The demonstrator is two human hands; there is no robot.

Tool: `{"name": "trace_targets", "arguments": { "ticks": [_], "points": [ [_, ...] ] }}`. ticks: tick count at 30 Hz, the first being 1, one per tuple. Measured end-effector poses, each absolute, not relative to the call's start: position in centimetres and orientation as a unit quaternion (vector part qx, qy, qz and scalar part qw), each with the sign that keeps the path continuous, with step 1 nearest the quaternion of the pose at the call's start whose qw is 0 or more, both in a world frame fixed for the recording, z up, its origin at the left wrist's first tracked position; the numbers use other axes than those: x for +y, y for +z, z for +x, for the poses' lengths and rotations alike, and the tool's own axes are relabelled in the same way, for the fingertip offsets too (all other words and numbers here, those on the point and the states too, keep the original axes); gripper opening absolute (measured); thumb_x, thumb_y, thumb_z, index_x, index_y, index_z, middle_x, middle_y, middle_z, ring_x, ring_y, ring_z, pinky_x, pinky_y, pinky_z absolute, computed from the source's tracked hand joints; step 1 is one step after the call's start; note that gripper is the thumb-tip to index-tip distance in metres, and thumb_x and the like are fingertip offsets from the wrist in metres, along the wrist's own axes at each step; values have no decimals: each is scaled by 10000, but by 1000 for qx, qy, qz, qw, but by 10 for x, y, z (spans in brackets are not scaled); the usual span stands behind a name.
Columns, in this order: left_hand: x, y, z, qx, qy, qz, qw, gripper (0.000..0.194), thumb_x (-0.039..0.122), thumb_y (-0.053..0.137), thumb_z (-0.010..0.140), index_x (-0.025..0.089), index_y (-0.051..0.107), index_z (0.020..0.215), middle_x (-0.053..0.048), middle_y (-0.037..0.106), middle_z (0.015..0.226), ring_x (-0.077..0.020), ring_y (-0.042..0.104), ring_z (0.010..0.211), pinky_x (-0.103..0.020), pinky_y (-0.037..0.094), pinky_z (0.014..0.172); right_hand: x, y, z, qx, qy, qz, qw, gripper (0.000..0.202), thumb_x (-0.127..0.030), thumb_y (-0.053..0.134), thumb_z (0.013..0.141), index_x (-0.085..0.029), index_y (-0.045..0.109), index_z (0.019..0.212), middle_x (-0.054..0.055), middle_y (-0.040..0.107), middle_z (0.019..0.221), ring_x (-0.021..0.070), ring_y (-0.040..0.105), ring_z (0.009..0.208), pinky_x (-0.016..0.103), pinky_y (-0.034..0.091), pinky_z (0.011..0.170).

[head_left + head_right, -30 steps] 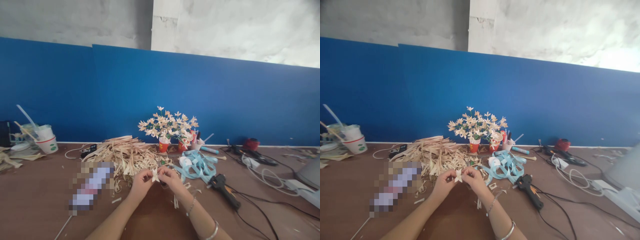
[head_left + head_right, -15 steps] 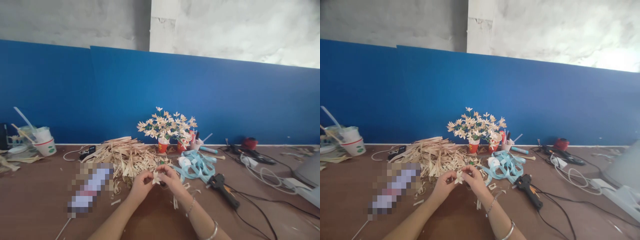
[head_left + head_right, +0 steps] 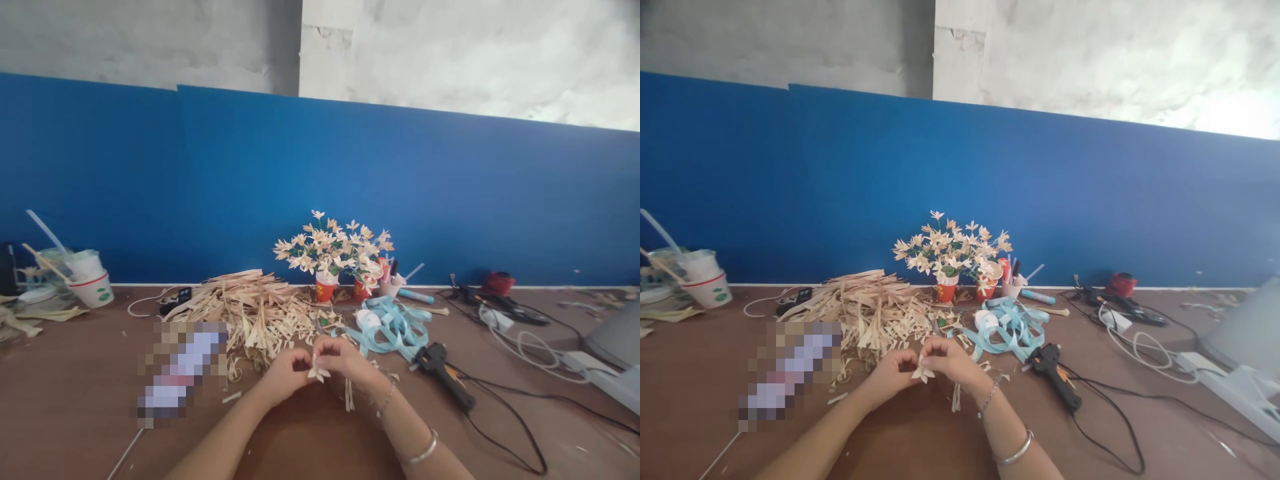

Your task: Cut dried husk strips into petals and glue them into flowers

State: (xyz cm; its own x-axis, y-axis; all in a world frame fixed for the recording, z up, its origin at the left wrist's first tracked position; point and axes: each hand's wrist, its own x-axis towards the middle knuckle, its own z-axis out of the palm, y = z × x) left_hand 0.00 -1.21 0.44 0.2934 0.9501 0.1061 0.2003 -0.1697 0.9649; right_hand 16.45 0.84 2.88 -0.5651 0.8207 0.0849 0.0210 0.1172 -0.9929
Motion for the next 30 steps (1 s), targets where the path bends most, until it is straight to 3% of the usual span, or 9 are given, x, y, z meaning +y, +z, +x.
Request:
{"name": "trace_targets", "arguments": {
  "ticks": [7, 10, 13, 16, 23, 30],
  "points": [
    [-13, -1, 0, 437, 356, 643, 518, 150, 251, 677, 601, 127, 596, 578, 52, 503, 522, -80, 417, 507, -195, 312, 495, 5, 32, 164, -659, 629, -301, 283, 152, -303, 660, 672, -165, 602, 692, -28, 546, 620, 106, 480, 571, 237, 373, 586],
    [-11, -3, 0, 438, 371, 639, 512, 149, 246, 674, 596, 131, 580, 577, 52, 506, 529, -83, 424, 513, -196, 324, 503, 5, 31, 162, -672, 601, -313, 296, 182, -334, 659, 687, -166, 599, 720, -21, 552, 650, 111, 486, 599, 236, 373, 595],
    [-7, -4, -2, 439, 426, 633, 474, 141, 239, 651, 612, 142, 557, 573, 40, 524, 561, -96, 448, 552, -205, 357, 546, 9, 26, 161, -657, 567, -344, 360, 224, -374, 638, 711, -176, 585, 801, -21, 554, 689, 106, 478, 615, 221, 362, 584],
    [-2, -5, -5, 471, 465, 632, 403, 108, 211, 606, 640, 155, 543, 573, 37, 513, 554, -104, 446, 551, -210, 355, 550, 14, 20, 159, -625, 552, -387, 393, 234, -406, 599, 727, -177, 551, 727, -38, 510, 600, 90, 428, 536, 209, 322, 516],
    [-3, -3, -7, 467, 505, 678, 259, 92, 146, 552, 674, 171, 572, 588, -2, 566, 636, -145, 516, 652, -244, 387, 633, 13, 18, 155, -607, 571, -417, 363, 173, -294, 609, 653, -165, 524, 575, -43, 478, 511, 75, 386, 472, 206, 290, 476],
    [-7, 2, -7, 446, 536, 679, 230, 100, 112, 557, 669, 174, 620, 623, -20, 622, 666, -159, 564, 684, -259, 416, 662, 11, 18, 154, -594, 588, -409, 366, 106, -240, 588, 639, -158, 542, 590, -48, 485, 505, 63, 369, 449, 196, 261, 455]
  ]
}}
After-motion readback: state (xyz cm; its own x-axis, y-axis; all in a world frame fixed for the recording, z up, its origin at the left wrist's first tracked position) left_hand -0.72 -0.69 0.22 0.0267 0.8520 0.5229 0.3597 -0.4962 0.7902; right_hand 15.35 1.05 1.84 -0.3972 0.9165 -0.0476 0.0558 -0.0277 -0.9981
